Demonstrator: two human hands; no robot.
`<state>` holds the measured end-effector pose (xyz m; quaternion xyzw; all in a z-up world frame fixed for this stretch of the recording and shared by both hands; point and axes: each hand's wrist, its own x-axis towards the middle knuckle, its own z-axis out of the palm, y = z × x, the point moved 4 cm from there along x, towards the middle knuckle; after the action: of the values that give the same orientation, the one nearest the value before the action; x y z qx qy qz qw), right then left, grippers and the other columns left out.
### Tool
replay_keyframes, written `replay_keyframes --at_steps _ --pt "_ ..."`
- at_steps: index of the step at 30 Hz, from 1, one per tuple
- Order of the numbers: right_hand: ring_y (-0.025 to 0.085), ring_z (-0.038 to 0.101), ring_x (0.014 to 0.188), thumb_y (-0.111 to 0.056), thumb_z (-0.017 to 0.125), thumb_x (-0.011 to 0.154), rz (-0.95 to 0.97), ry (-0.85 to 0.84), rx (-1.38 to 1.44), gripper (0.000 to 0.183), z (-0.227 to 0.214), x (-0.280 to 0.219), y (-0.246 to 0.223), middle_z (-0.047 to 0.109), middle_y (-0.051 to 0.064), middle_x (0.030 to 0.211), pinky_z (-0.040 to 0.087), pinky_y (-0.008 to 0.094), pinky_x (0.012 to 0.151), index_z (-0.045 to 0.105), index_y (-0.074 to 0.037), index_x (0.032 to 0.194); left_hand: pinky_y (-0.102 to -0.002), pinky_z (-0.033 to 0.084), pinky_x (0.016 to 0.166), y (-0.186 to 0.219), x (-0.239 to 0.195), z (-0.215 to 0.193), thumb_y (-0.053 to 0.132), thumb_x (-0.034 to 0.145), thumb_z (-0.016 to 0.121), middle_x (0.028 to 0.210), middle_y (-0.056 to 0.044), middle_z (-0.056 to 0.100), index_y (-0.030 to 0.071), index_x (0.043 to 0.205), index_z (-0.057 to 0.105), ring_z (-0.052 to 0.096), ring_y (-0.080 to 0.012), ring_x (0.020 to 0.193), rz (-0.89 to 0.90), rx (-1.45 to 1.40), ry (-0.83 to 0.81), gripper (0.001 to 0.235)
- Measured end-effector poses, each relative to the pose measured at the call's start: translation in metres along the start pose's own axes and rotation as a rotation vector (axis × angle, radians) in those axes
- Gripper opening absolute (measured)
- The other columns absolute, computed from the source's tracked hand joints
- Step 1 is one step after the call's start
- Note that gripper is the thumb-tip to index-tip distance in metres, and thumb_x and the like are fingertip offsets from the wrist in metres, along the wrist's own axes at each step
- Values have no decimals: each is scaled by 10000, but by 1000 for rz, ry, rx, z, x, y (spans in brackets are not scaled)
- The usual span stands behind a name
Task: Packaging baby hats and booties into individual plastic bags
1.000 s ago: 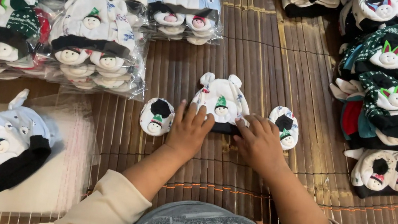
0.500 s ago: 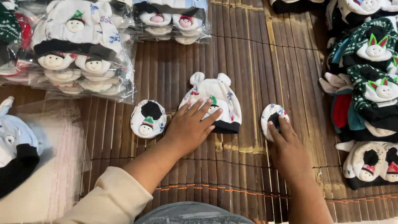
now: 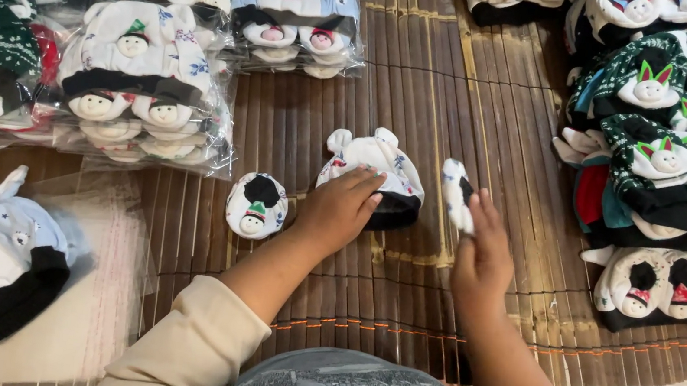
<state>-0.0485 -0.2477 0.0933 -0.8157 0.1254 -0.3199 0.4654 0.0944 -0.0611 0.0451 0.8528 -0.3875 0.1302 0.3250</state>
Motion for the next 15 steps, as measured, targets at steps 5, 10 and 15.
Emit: replay_keyframes --at_steps 5,10,15 --pt "438 581 1317 -30 568 940 -893 -91 -464 455 57 -22 -18 559 267 1478 499 487 1080 644 -40 1388 -421 500 1064 -7 9 1 183 961 561 1284 -88 694 129 1322 668 644 -287 1229 -216 -157 -219 381" --pt "337 597 1335 -174 559 1006 -951 -119 -629 382 82 -31 -7 613 182 1451 480 459 1107 659 -80 1363 -435 513 1041 -8 12 -11 297 1041 501 1281 -90 699 175 1349 659 650 -307 1218 -255 -298 -179 367" --pt "353 567 1365 -198 556 1004 -929 -207 -772 396 89 -35 5 616 210 1420 455 474 1118 634 -33 1355 -427 580 902 0 7 -5 322 1073 495 1241 -140 706 161 1400 628 694 -332 1122 -45 -163 33 389"
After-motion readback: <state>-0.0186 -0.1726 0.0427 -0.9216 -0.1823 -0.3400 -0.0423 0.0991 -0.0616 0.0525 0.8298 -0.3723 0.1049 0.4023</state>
